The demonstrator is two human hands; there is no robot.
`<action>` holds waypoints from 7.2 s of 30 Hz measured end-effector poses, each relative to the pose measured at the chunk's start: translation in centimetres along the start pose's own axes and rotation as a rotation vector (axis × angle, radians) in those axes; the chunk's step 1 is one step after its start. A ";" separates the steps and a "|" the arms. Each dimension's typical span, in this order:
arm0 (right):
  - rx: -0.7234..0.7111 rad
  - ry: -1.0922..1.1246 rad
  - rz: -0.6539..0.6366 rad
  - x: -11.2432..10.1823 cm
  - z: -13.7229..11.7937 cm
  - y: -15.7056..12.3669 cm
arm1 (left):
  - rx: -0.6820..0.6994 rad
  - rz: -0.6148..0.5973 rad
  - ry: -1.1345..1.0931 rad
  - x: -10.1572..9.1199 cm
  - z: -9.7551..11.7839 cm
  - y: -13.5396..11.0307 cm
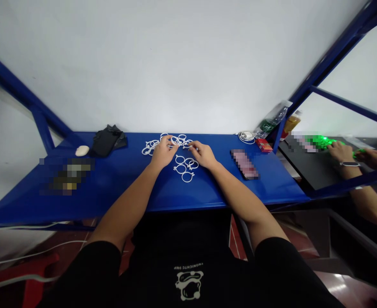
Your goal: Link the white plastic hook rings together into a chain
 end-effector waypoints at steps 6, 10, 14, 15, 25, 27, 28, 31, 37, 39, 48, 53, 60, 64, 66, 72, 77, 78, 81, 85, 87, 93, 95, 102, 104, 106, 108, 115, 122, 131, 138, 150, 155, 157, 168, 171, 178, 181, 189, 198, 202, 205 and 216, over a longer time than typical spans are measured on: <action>0.034 0.005 0.016 0.0 0.2 0.1 | -0.024 -0.068 -0.028 0.5 -0.9 0.2; 0.045 0.019 0.003 -0.1 0.2 0.1 | -0.047 -0.076 -0.048 0.6 -1.1 0.3; 0.028 0.019 -0.011 -0.1 0.1 0.1 | -0.052 -0.117 -0.125 0.9 -1.3 0.3; 0.030 0.010 -0.009 0.0 0.0 0.1 | -0.049 -0.114 -0.140 0.9 -1.3 0.3; 0.059 -0.046 -0.037 -0.6 0.4 0.6 | -0.006 -0.054 -0.148 0.8 -0.7 0.1; 0.060 -0.065 -0.085 -0.6 0.3 0.6 | 0.002 -0.050 -0.107 0.5 -0.3 -0.1; 0.051 -0.073 -0.104 -0.6 0.2 0.6 | 0.004 -0.050 -0.081 0.3 -0.1 -0.1; -0.007 -0.073 -0.132 -0.4 -0.1 0.4 | 0.016 -0.048 -0.001 -0.1 0.5 -0.3; -0.083 -0.036 -0.107 -0.1 -0.6 -0.2 | 0.063 -0.037 0.054 -0.2 0.8 -0.4; -0.069 -0.029 -0.080 -0.1 -0.6 -0.4 | 0.081 -0.029 0.048 0.0 0.6 -0.4; -0.277 -0.172 -0.224 -0.5 -1.0 -0.6 | 0.290 -0.021 0.076 0.6 0.3 -0.5; -0.109 -0.172 -0.014 -1.0 -1.3 -0.4 | 0.301 -0.082 0.126 0.5 0.4 -0.8; 0.063 0.069 0.123 -1.6 -1.1 0.0 | 0.479 -0.200 0.260 0.6 2.2 -1.9; 0.005 0.124 0.042 -0.6 -0.8 -0.1 | 0.524 -0.233 0.262 0.7 2.6 -2.1; -0.004 0.148 0.071 -0.4 -0.6 -0.1 | 0.516 -0.225 0.220 0.6 2.7 -2.0; 0.210 0.467 0.232 -0.6 0.7 0.7 | 0.392 -0.090 0.112 -0.4 2.5 -1.2; 0.437 0.808 0.215 -0.4 1.6 1.3 | 0.208 -0.178 0.304 -0.4 0.2 -0.1; 0.452 0.843 0.204 -0.3 1.6 1.4 | 0.189 -0.206 0.334 -0.3 -0.2 0.0; 0.461 0.879 0.182 -0.2 1.7 1.3 | 0.149 -0.258 0.383 0.1 -1.0 0.1; 0.432 0.850 0.180 -0.2 1.6 1.3 | 0.114 -0.274 0.445 0.3 -1.2 0.0; 0.422 0.840 0.175 -0.1 1.7 1.3 | 0.110 -0.300 0.480 0.2 -1.1 -0.1; 0.423 0.805 0.158 0.1 2.0 1.4 | 0.077 -0.226 0.363 0.1 -0.5 -0.3; 0.415 0.807 0.152 0.2 2.1 1.4 | 0.033 -0.162 0.273 0.1 -0.3 -0.3; 0.400 0.771 0.116 0.3 2.0 1.3 | 0.053 -0.099 0.122 0.2 0.3 -0.2; 0.393 0.766 0.115 0.3 2.0 1.2 | 0.081 -0.119 0.137 0.2 0.5 -0.3; 0.389 0.750 0.116 0.1 2.0 1.2 | 0.112 -0.126 0.148 0.3 0.7 -0.3; 0.381 0.709 0.110 -0.1 1.9 1.1 | 0.128 -0.118 0.153 0.3 0.8 -0.4; 0.154 0.350 0.063 -0.4 1.1 0.4 | 0.146 -0.127 0.151 0.2 0.9 -0.6; -0.079 0.251 -0.167 0.0 -0.8 -0.6 | 0.080 -0.090 0.094 0.0 1.2 -0.6; -0.057 -0.004 -0.122 -0.5 0.0 0.1 | 0.202 -0.059 0.137 0.4 0.5 -0.5; 0.016 -0.283 -0.261 0.7 1.9 1.8 | 0.204 -0.088 0.143 0.7 0.1 -0.6; 0.215 -0.302 -0.207 -0.2 1.9 1.0 | 0.187 -0.271 0.185 1.0 1.0 -1.1; 0.185 -0.309 -0.205 -0.3 2.1 0.9 | 0.180 -0.306 0.179 1.4 0.7 -1.0; 0.182 -0.322 -0.195 -0.3 2.1 0.8 | 0.193 -0.311 0.175 1.5 0.6 -1.0; 0.215 -0.174 -0.005 -0.3 1.8 0.8 | 0.253 -0.322 0.231 1.2 1.0 -0.9; 0.174 -0.148 0.009 -0.3 1.5 0.7 | 0.299 -0.310 0.229 1.1 1.0 -1.0; 0.149 -0.112 0.023 -0.2 1.3 0.7 | 0.225 -0.330 0.232 1.3 1.4 -1.7; 0.164 -0.106 0.018 -0.3 1.3 0.8 | 0.215 -0.373 0.212 1.2 1.8 -1.9; 0.175 -0.072 0.019 -0.4 1.1 0.8 | 0.231 -0.442 0.157 1.1 2.6 -2.4; 0.168 -0.072 0.019 -0.4 0.8 0.7 | 0.252 -0.420 0.171 1.0 2.6 -2.4; 0.159 -0.060 0.019 -0.4 0.9 0.7 | 0.273 -0.443 0.202 0.8 3.0 -2.4; 0.156 -0.056 0.019 -0.4 0.8 0.6 | 0.315 -0.451 0.209 0.8 3.3 -2.4; 0.183 -0.101 0.058 -1.0 0.3 0.7 | 0.248 -0.436 0.191 0.9 2.8 -2.5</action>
Point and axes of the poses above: each hand's wrist, its own y-axis towards the middle knuckle, its own x-axis out of the palm, z = x × y, the point moved 1 cm from there along y, towards the middle knuckle, and after that the axes turned 2 degrees about y, right-handed, at the moved point
